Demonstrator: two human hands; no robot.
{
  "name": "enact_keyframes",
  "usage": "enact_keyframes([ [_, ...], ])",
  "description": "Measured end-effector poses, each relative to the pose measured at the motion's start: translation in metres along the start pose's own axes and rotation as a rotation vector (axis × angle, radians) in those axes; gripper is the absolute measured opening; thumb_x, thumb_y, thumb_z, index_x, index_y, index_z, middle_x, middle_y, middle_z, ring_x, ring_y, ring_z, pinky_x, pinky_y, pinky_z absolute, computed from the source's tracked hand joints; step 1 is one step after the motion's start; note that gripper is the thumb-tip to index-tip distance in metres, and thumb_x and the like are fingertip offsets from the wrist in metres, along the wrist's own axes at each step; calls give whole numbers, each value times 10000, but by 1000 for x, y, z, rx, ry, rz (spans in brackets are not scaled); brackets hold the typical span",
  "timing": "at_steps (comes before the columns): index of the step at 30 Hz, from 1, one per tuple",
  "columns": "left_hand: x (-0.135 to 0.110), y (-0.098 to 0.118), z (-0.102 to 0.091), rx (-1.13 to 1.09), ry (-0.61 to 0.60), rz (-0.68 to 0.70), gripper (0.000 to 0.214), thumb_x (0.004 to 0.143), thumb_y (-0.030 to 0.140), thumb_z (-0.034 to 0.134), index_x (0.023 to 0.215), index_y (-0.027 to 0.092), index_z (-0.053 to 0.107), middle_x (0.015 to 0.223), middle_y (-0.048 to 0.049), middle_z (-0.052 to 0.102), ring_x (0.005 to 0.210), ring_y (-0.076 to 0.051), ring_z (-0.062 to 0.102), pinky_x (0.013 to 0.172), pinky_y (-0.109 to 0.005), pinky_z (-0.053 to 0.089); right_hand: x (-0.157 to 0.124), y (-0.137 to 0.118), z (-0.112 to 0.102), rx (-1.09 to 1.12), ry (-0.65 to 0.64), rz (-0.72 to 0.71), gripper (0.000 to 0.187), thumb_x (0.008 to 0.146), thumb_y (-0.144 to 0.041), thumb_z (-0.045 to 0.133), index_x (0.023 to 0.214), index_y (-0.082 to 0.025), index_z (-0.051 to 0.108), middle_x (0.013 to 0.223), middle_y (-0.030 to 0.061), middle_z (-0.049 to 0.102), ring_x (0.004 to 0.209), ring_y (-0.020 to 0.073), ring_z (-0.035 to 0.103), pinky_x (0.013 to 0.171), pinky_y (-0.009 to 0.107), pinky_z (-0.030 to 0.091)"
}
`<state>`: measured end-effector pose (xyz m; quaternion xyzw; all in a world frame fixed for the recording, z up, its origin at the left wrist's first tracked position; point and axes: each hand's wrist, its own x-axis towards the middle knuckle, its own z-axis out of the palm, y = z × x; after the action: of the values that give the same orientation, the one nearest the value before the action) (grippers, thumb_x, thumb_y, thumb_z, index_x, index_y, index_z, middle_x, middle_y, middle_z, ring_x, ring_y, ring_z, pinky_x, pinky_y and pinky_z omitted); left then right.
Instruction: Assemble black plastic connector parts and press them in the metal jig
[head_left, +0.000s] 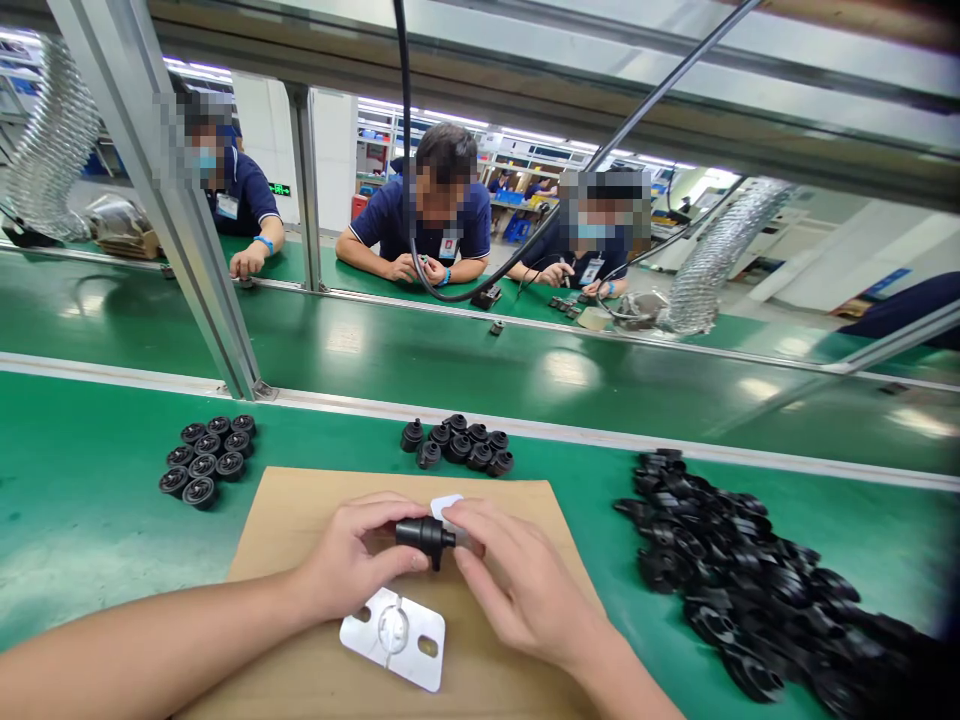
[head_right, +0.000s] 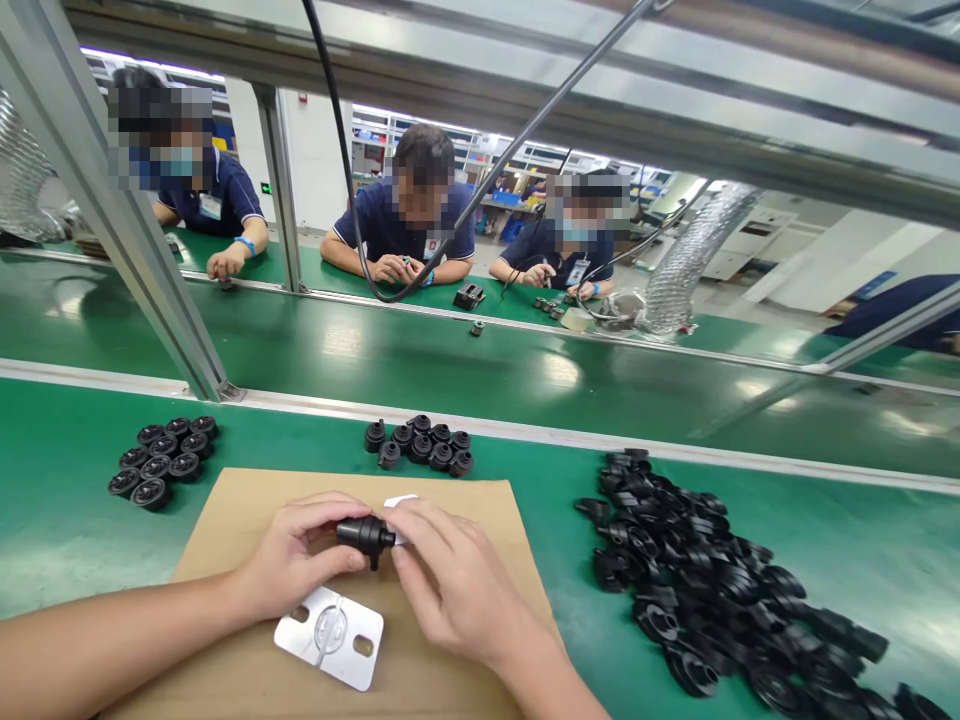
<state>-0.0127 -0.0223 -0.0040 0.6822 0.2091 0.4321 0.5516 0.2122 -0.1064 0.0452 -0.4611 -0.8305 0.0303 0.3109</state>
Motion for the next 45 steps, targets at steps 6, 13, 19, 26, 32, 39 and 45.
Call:
enact_keyframes([
  [6, -1, 1, -2, 40, -68, 122, 386, 913, 158, 793, 1266, 310, 766, 1219, -72, 784, 1123, -232, 733, 1018, -361, 589, 1, -1, 9, 39, 56, -7, 291, 1003, -162, 582, 1293, -193, 581, 1092, 101, 747, 925, 247, 723, 746, 361, 599],
  [13, -8, -6, -5, 5, -51, -56, 487, 1024, 372, 658, 1491, 257, 581, 1326, -133, 702, 1138, -271, 699, 988, -405, 592, 0, 5, 13, 144, 101, 66, 324, 990, -149, 574, 1309, -209, 561, 1070, 97, 730, 750, 190, 653, 629, 318, 556],
  [19, -8, 2, -6, 131, -36, 73, 435, 1025, 293, 632, 1457, 299, 581, 1379, -98, 665, 1236, -268, 603, 1080, -422, 493, -2, 7, 13, 186, 98, 106, 346, 988, -145, 572, 1320, -242, 561, 1065, 77, 720, 756, 187, 656, 638, 317, 557],
  [26, -8, -2, -5, 91, -33, -38, 407, 1007, 299, 654, 1411, 283, 614, 1274, -77, 719, 1145, -253, 663, 1041, -415, 511, -2, 5, 14, 238, 82, 134, 347, 1006, -177, 586, 1344, -255, 575, 1079, 78, 709, 798, 193, 668, 663, 319, 564],
  [32, -7, 1, 0, 28, -3, -138, 448, 958, 318, 710, 1388, 237, 616, 1268, -100, 729, 1124, -270, 676, 1007, -426, 531, -1, 4, 21, 476, 198, 415, 219, 978, -314, 701, 1186, -246, 694, 890, 30, 729, 701, 162, 673, 637, 268, 580],
  [39, 1, 32, -7, 173, -187, -352, 1072, 791, 413, 842, 1649, 257, 217, 1450, -170, 576, 1239, -351, 606, 1113, -591, 472, 5, 7, 17, 837, 212, 684, 334, 966, -507, 712, 1088, -196, 730, 994, 93, 767, 803, 217, 752, 734, 330, 639],
  [45, -35, 55, -19, 669, -564, -234, 1309, 613, 52, 813, 1677, 376, 122, 1523, -191, 472, 1353, -524, 496, 1070, -722, 464, 6, 15, 4, 602, 252, 617, 311, 1024, -498, 618, 1061, -222, 756, 981, 71, 736, 843, 196, 693, 708, 288, 565],
])
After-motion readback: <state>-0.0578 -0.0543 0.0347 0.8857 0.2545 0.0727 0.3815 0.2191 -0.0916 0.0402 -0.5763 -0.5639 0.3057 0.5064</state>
